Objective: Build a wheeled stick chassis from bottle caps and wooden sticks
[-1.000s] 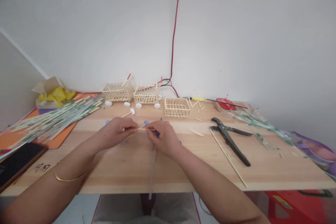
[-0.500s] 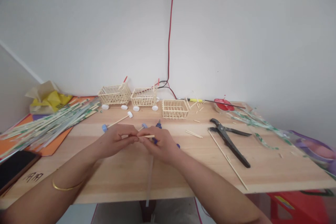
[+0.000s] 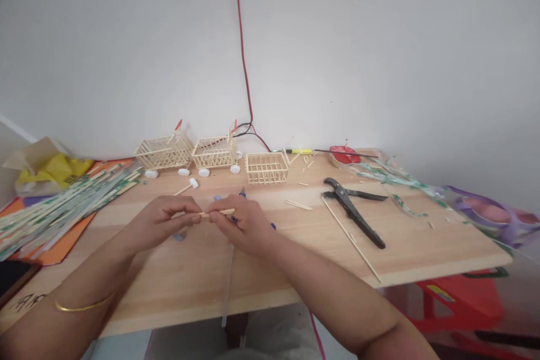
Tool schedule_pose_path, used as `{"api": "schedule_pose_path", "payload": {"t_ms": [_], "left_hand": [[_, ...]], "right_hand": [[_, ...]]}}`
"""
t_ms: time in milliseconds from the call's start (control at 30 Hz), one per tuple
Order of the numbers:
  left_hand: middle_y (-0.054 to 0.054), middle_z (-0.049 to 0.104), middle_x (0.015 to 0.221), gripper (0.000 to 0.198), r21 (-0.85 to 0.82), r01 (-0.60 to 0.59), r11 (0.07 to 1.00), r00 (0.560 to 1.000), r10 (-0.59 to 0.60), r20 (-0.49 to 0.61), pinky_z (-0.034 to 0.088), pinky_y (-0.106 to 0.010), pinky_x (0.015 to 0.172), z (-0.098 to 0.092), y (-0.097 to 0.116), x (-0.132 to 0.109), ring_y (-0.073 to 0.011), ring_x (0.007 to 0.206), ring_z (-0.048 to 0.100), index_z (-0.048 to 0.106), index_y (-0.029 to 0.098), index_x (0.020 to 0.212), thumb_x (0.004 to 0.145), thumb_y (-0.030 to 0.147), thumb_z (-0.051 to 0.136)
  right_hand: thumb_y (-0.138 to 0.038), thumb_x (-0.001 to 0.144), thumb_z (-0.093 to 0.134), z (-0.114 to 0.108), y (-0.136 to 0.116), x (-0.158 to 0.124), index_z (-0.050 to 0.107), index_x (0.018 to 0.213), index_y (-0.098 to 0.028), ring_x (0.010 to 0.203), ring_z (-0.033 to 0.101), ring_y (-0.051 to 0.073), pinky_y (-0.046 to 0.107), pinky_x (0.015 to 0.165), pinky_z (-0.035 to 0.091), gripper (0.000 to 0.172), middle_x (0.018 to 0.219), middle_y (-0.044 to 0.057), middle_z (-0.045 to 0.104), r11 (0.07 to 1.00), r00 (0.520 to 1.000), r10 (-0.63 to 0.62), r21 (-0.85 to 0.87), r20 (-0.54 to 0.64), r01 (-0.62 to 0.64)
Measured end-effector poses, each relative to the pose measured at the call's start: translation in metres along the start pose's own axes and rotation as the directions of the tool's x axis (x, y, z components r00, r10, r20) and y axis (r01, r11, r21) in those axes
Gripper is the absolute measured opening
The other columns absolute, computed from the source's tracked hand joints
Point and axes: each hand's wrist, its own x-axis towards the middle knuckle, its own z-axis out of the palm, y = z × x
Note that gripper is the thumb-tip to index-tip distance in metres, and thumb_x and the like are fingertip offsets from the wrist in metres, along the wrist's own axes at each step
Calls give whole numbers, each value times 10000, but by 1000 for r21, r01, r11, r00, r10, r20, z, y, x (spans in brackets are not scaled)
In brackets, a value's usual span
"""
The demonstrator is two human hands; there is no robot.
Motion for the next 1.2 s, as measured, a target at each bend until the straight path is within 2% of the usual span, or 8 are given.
{"api": "schedule_pose_path", "payload": {"t_ms": [167,333,467,600,767,933,1100,1200], "left_hand": [[1,566,674,269,-67,8,998,998,-4,57,427,-175,502,-2,-6,0,-83,561,512,658,152,790,838,399,563],[-19,623,752,248,-139,28,990,990,-8,143,454,-189,553,-5,-8,-3,-97,625,537,659,157,835,847,383,559],[-20,624,737,240,-144,-3,990,991,22,133,437,-186,543,-5,-4,-5,-91,603,519,669,157,814,844,373,568],[-19,609,703,247,-122,-57,991,994,67,82,430,-190,540,-4,-3,-5,-97,599,526,673,152,795,846,368,566],[-20,597,706,212,-112,-96,989,993,87,-86,435,-192,560,-3,-8,-4,-105,630,544,673,153,808,838,341,579],[-10,586,679,209,-104,-58,993,993,47,-109,414,-190,545,-6,-8,-4,-103,608,520,664,153,770,821,341,589],[17,548,598,199,-167,-21,986,979,-13,-203,368,-184,538,-19,-7,-4,-88,574,474,651,156,696,789,330,621],[13,567,599,190,-237,-26,971,972,-31,-233,382,-190,574,-19,-11,-1,-87,589,487,652,157,657,776,306,642]], "right_hand": [[-291,899,494,1,3,-1,672,964,-198,804,644,146,258,741,484,211,853,39,698,993,996,88,78,-7,-88],[-369,885,533,3,8,-2,682,931,-196,762,656,143,268,699,519,233,840,41,691,921,978,209,332,26,-206],[-399,823,619,3,10,-1,698,899,-195,698,656,132,267,670,536,232,768,29,686,815,951,296,496,89,-300],[-398,784,659,3,9,1,711,878,-198,684,656,128,267,677,534,227,732,16,693,775,931,354,530,88,-345],[-352,785,659,6,9,-1,716,931,-200,756,659,148,271,688,521,218,822,39,708,860,950,306,413,57,-301],[-255,823,598,7,2,-1,689,963,-203,742,640,127,228,654,472,176,843,22,703,966,975,214,139,50,-219],[-229,858,535,4,-1,1,660,866,-201,668,606,101,212,636,427,128,770,-9,680,983,984,178,-48,28,-176],[-241,865,522,5,1,1,639,861,-202,656,599,105,217,638,418,124,734,-13,664,982,988,152,-115,40,-147]]}}
